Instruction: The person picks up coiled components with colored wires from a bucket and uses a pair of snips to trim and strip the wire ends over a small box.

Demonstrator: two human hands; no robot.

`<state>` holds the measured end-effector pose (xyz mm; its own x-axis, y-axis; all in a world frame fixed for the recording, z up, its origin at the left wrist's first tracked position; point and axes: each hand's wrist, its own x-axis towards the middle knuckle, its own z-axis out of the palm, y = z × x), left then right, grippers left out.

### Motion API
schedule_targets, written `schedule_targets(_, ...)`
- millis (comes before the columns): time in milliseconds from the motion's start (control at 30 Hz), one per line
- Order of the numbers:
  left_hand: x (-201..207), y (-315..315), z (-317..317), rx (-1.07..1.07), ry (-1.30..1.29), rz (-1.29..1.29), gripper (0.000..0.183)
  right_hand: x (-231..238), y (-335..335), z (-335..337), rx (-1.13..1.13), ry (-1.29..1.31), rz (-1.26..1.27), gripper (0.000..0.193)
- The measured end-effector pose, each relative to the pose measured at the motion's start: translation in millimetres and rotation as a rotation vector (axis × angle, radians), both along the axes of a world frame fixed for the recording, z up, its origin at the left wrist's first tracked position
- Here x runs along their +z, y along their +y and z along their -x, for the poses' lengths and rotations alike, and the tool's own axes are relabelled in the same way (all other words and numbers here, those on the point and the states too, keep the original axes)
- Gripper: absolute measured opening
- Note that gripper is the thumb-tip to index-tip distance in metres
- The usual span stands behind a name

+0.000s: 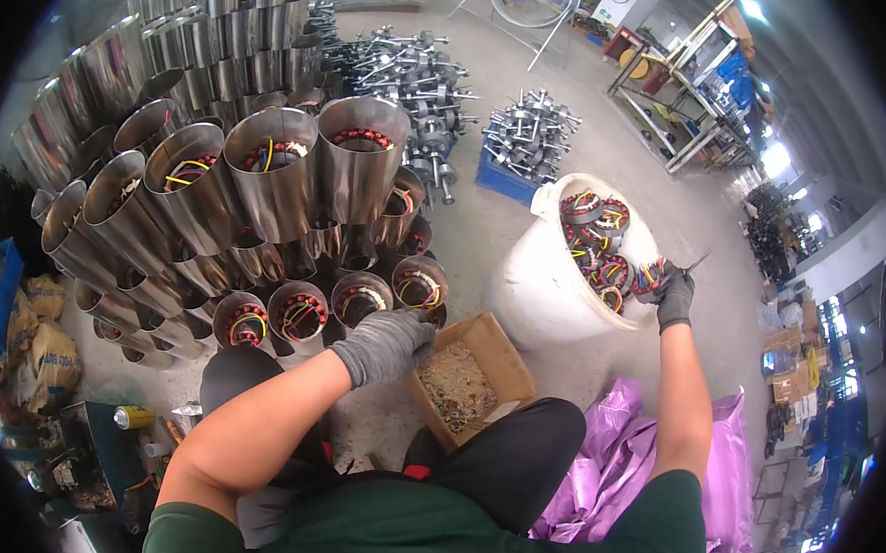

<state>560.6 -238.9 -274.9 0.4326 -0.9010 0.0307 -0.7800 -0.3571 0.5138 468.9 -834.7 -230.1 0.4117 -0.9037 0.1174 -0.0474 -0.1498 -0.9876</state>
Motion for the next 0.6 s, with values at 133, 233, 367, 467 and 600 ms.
schedule_targets(133,14,-17,13,-0.029,0.028,0.024,0.024,61,99,60,0.187,-0.228,0.044,0.018)
schedule_targets(233,5,-24,26,0.058,0.069,0.24,0.03,77,235,68,0.29,-0.35,-0.14,0.018)
schedule_targets(367,-3,-61,51,0.129,0.471,0.395,0.051,13,274,103,0.383,-0.323,-0.39,0.028)
schedule_targets(467,-9,-71,68,0.225,0.601,0.577,0.069,-5,332,95,0.345,-0.394,-0.466,0.037)
schedule_targets(600,-7,-71,77,0.26,0.507,0.573,0.078,-38,350,93,0.379,-0.443,-0.504,0.041)
